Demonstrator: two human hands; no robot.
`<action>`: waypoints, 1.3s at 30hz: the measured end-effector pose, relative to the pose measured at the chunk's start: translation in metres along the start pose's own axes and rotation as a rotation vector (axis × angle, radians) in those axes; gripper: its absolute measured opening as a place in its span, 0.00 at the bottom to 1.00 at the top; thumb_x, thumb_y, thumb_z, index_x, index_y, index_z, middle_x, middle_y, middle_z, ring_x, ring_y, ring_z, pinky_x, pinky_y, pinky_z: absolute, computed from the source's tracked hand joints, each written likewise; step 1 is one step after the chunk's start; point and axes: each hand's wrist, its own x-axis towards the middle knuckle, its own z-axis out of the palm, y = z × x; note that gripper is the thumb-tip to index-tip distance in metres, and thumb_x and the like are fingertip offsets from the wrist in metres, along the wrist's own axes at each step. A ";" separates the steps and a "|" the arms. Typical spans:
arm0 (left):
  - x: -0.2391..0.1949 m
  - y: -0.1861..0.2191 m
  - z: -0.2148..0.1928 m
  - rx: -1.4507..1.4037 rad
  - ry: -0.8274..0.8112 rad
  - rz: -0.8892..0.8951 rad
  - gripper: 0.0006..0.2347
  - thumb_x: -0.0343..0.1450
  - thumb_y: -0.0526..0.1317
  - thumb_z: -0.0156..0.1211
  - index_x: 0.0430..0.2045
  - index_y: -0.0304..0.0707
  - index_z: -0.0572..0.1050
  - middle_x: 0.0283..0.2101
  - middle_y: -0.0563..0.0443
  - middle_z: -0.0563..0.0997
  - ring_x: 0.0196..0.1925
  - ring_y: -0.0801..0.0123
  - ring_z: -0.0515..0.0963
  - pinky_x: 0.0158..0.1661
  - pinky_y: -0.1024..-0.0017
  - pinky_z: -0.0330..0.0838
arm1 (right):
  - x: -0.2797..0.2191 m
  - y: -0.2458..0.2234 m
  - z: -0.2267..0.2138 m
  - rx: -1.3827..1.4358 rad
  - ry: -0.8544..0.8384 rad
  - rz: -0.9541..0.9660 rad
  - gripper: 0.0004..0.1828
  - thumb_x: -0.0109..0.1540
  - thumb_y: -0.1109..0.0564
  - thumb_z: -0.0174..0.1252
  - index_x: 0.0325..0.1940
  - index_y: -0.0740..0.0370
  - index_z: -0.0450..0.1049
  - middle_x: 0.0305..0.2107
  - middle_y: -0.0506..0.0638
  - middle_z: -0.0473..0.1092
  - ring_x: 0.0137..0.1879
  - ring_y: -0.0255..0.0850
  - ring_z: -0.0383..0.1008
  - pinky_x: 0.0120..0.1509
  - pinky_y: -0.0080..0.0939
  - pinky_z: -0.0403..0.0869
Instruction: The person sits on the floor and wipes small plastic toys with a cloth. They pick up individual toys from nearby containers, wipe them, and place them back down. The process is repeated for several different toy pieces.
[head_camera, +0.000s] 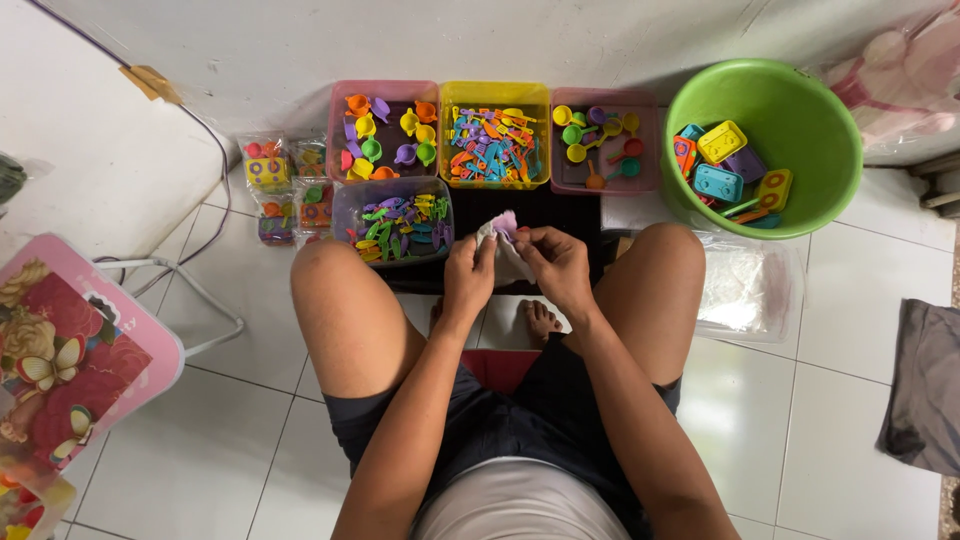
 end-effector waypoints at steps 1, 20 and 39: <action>0.002 0.008 -0.003 -0.001 0.001 -0.002 0.11 0.75 0.43 0.56 0.35 0.32 0.79 0.32 0.34 0.79 0.40 0.44 0.80 0.38 0.54 0.75 | 0.002 0.002 0.001 -0.002 -0.001 0.001 0.08 0.63 0.67 0.61 0.45 0.66 0.82 0.28 0.58 0.78 0.35 0.34 0.76 0.39 0.36 0.78; 0.035 -0.039 -0.039 -1.696 -0.174 -0.117 0.20 0.69 0.50 0.49 0.52 0.42 0.73 0.40 0.44 0.79 0.48 0.53 0.80 0.60 0.46 0.69 | 0.084 0.155 -0.015 -0.682 0.520 0.209 0.08 0.57 0.57 0.61 0.39 0.55 0.81 0.36 0.46 0.73 0.45 0.48 0.74 0.50 0.50 0.76; 0.014 0.021 -0.023 -1.513 -0.035 -0.931 0.45 0.65 0.67 0.60 0.73 0.51 0.45 0.73 0.36 0.56 0.74 0.42 0.56 0.66 0.34 0.47 | 0.217 0.171 0.051 -1.041 -0.168 -0.106 0.15 0.58 0.53 0.52 0.38 0.39 0.84 0.40 0.47 0.76 0.54 0.53 0.74 0.64 0.52 0.74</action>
